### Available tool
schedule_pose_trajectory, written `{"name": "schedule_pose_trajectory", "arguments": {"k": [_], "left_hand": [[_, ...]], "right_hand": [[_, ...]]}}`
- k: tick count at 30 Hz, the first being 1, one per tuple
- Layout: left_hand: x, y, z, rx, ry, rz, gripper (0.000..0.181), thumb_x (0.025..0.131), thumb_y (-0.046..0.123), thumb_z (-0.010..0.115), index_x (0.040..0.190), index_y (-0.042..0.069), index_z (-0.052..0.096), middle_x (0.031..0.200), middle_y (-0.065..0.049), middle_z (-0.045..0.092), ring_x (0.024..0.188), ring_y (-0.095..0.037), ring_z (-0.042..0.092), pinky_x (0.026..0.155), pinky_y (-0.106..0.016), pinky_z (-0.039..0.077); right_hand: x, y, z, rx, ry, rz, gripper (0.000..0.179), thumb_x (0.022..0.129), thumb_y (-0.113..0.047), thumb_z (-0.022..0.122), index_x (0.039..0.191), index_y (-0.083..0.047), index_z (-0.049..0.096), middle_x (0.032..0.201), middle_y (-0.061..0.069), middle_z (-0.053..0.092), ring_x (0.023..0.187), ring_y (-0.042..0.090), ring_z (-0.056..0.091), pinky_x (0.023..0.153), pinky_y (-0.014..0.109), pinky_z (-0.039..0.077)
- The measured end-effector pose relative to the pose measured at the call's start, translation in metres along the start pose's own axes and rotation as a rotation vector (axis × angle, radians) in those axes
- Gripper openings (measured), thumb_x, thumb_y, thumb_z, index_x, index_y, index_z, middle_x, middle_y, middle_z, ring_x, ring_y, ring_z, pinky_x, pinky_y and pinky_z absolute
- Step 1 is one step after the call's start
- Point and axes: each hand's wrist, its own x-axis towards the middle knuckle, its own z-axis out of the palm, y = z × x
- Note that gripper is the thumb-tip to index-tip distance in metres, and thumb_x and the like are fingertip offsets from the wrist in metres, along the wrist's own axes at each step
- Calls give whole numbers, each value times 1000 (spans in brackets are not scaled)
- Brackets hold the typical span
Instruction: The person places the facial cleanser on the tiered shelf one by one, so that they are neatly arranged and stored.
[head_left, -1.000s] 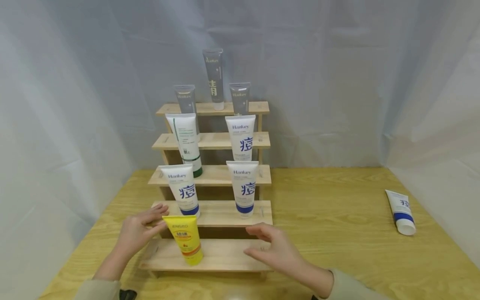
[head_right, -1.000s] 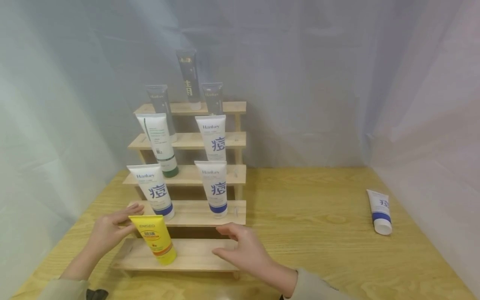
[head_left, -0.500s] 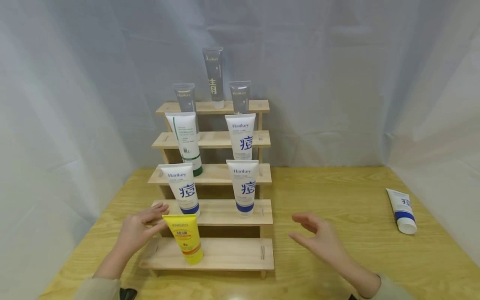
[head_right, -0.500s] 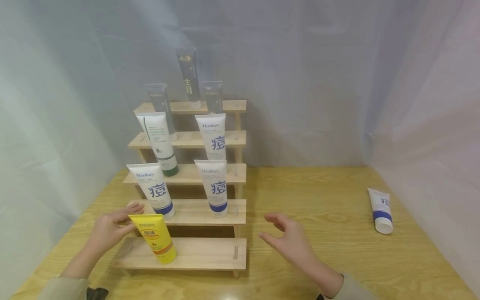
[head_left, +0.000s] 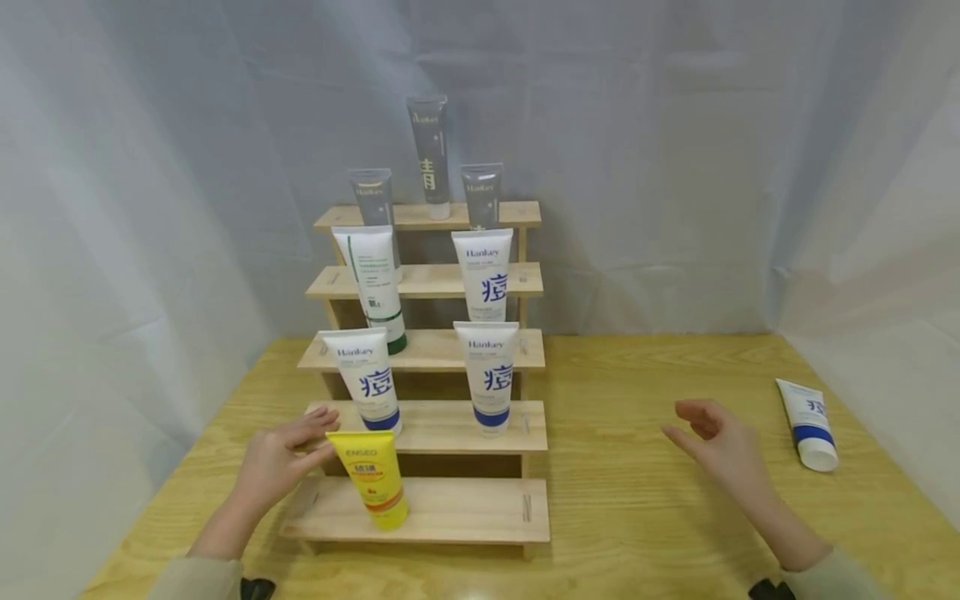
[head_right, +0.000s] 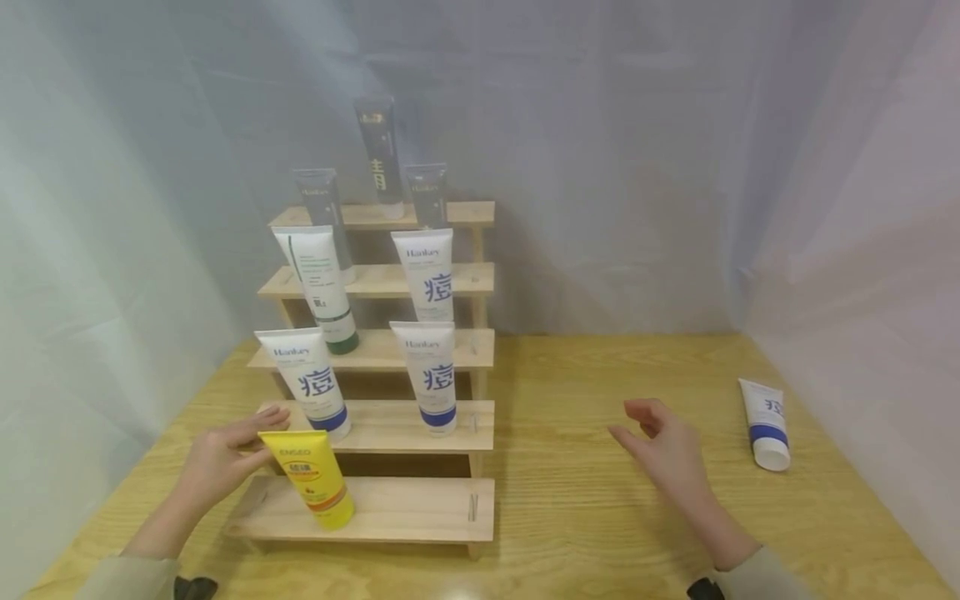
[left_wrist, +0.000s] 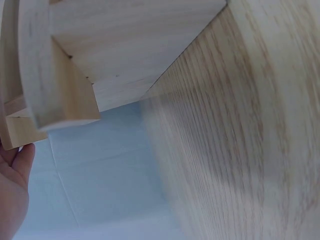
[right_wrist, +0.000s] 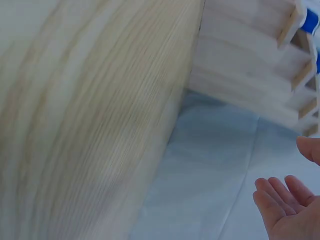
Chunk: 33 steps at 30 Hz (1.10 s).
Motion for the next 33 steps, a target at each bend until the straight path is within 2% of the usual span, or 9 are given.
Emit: {"name": "schedule_pose_trajectory", "arguments": {"k": [7,10,13,16,20,23,28,31,33], "left_hand": [[0,0,-1,9,10,7,30,59,6,79,87,2,69,98,-8,65,92,-26,60,82,-19,40],[0,0,-1,17,7,4,31,59,7,79,88,3,69,99,-7,65,92,-25,60,80,-23,42],[0,1,-2,19,0,-1,31,59,8,79,89,3,69,99,-7,65,92,-25,60,78,-29,44],[0,2,-2,19,-6,-5,31,61,9,79,90,3,69,100,-7,65,92,-25,60,77,-33,45],[0,1,-2,8,-4,-8,31,60,9,79,89,3,69,100,-7,65,92,-25,60,81,-24,43],[0,0,-2,4,1,-2,31,59,8,79,88,3,69,99,-7,65,92,-24,60,84,-16,39],[1,2,-3,3,-1,-1,30,60,8,79,88,3,69,99,-7,65,93,-23,60,83,-17,40],[1,3,-3,0,-10,-8,29,61,9,78,88,3,69,99,-7,65,93,-24,60,82,-20,41],[1,3,-3,-1,-14,-11,29,61,8,78,88,3,69,99,-7,65,93,-25,60,82,-21,41]], "right_hand": [[16,54,-21,6,77,52,43,79,-28,68,107,3,56,102,20,59,92,25,56,73,26,50],[20,77,-28,-13,139,86,41,76,-29,70,104,-1,59,97,13,62,85,16,58,64,18,49],[21,78,-40,-48,138,102,44,78,-31,68,106,2,58,100,19,61,82,15,58,59,18,48],[20,69,-51,-81,126,155,47,81,-31,64,109,6,55,103,24,58,73,-6,52,54,10,44],[21,74,-62,-78,101,211,53,84,-31,60,114,11,48,109,29,52,69,-22,37,54,6,42],[26,104,-66,-5,128,266,53,82,-31,63,115,9,49,106,21,56,69,-20,41,55,7,43],[40,187,-76,-10,149,331,59,76,-43,64,118,-2,52,88,-25,52,72,-17,44,55,10,44],[44,218,-87,-120,124,346,64,75,-52,60,119,-6,51,85,-33,45,73,-16,41,55,10,43],[45,227,-95,-157,105,381,68,75,-54,59,122,-5,50,88,-26,53,79,-5,48,59,18,46]]}}
